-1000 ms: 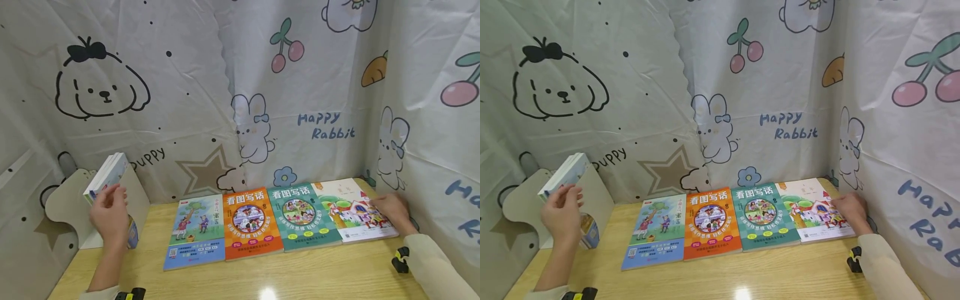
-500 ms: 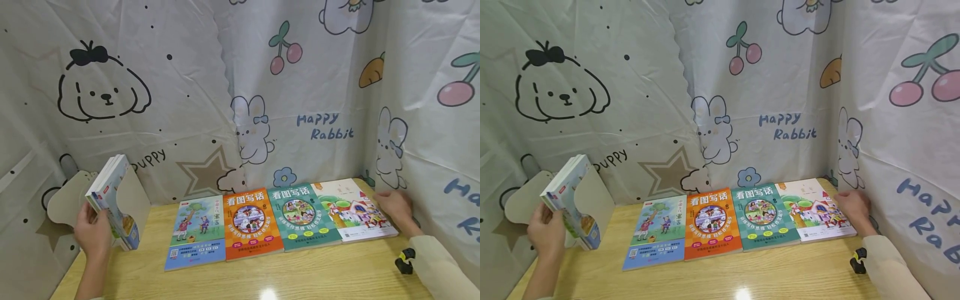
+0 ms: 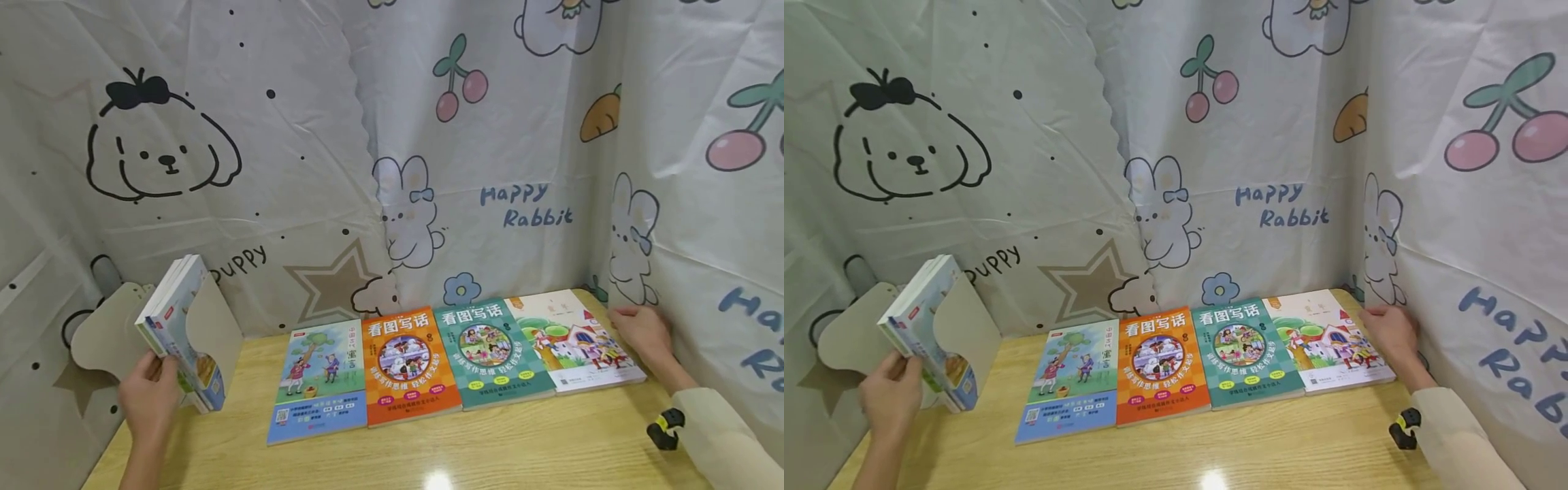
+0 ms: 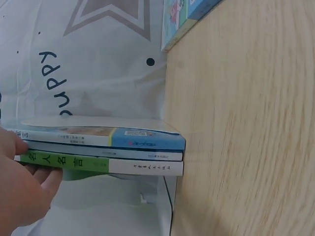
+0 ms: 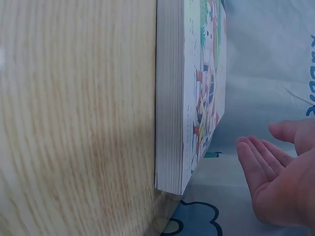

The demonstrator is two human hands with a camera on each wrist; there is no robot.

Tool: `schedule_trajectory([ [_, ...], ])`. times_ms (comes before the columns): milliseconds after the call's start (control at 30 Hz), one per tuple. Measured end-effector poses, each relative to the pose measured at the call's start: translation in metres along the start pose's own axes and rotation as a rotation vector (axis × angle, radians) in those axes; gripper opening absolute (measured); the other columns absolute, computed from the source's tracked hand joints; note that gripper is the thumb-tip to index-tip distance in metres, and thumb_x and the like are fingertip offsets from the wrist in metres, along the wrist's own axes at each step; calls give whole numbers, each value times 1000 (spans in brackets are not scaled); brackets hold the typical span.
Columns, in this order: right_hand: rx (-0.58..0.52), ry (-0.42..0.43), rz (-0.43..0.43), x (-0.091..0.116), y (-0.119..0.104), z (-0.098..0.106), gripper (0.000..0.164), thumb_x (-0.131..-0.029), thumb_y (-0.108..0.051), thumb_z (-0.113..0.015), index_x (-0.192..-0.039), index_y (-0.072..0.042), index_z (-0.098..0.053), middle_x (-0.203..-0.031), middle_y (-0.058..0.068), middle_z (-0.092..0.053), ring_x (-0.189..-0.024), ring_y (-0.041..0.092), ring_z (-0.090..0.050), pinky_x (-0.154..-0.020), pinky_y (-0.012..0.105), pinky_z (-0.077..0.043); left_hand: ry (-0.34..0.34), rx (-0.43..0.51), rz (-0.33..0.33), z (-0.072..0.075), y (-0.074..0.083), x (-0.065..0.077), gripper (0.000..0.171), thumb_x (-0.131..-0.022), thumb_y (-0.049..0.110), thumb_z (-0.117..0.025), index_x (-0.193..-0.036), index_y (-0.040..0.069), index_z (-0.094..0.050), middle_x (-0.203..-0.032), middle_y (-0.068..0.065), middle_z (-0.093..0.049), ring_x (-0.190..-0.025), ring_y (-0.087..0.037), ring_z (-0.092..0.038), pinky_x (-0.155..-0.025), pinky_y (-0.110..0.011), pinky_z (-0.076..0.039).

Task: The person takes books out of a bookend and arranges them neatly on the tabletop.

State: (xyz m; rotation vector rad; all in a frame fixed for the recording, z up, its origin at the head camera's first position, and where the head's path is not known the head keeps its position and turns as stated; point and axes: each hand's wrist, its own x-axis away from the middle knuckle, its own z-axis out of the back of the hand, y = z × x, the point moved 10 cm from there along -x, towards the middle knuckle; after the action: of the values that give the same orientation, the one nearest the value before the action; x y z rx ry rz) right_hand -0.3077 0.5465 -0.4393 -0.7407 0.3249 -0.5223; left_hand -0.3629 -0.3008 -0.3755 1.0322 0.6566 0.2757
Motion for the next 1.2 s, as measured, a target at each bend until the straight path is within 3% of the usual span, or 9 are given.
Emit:
schedule_trajectory([
  [100,4,2,14,0,-1,0,45,-100,-25,-54,-122,14,-60,-111,29,-66,-107,47,-58,-87,55,-47,85,2,-27,6,3,1,30,-95,14,-55,-114,-3,-70,-86,14,-70,-72,11,-54,-65,-7,-42],
  [200,-2,-10,27,1,-2,-2,46,-100,-26,-54,-122,15,-60,-111,30,-66,-108,48,-57,-88,56,-46,166,6,-41,11,6,2,17,-88,6,-56,-91,-8,-65,-58,26,-46,-54,8,-39,-54,-13,-31],
  [267,-5,-16,30,1,-3,-3,47,-100,-26,-53,-122,15,-60,-111,30,-66,-107,47,-58,-87,56,-46,186,19,-22,12,5,1,15,-86,4,-56,-92,-7,-66,-59,26,-43,-55,6,-38,-55,-14,-32],
  [400,-9,-18,41,3,-6,-3,47,-100,-27,-53,-121,15,-60,-108,29,-67,-103,45,-59,-84,55,-47,145,16,13,10,-6,-3,31,-90,4,-60,-116,-10,-67,-70,38,-46,-67,17,-45,-62,-6,-38],
  [567,-9,-11,46,4,-5,-2,48,-101,-27,-53,-121,16,-60,-110,31,-66,-102,45,-60,-84,54,-47,115,-84,-49,10,-11,-5,20,-91,7,-63,-97,-11,-69,-60,41,-41,-56,15,-36,-54,-13,-31],
  [667,-11,-23,28,5,-2,-5,49,-101,-28,-52,-123,16,-58,-112,32,-65,-101,43,-60,-81,52,-49,121,-73,-27,11,-17,-6,23,-93,10,-63,-99,-11,-70,-61,38,-49,-57,15,-38,-55,-14,-32],
  [800,-16,-33,25,10,-2,-9,49,-101,-28,-52,-124,15,-58,-114,32,-64,-98,41,-61,-77,49,-50,136,-73,-3,12,-22,-6,25,-96,14,-62,-102,-9,-69,-63,41,-48,-59,16,-38,-55,-12,-32],
  [967,-19,-36,62,13,-8,-13,50,-102,-29,-52,-124,15,-58,-118,33,-62,-99,43,-60,-80,52,-49,199,-91,-81,24,-12,-4,22,-96,13,-61,-91,-8,-64,-56,38,-36,-53,9,-33,-49,-14,-27],
  [1200,-59,-92,158,18,-24,-19,57,-103,-39,-55,-125,13,-60,-114,30,-65,-93,37,-64,-66,32,-50,329,-38,-165,52,17,2,32,-93,8,-63,-68,-3,-47,-53,16,-34,-49,5,-28,-45,-16,-21],
])
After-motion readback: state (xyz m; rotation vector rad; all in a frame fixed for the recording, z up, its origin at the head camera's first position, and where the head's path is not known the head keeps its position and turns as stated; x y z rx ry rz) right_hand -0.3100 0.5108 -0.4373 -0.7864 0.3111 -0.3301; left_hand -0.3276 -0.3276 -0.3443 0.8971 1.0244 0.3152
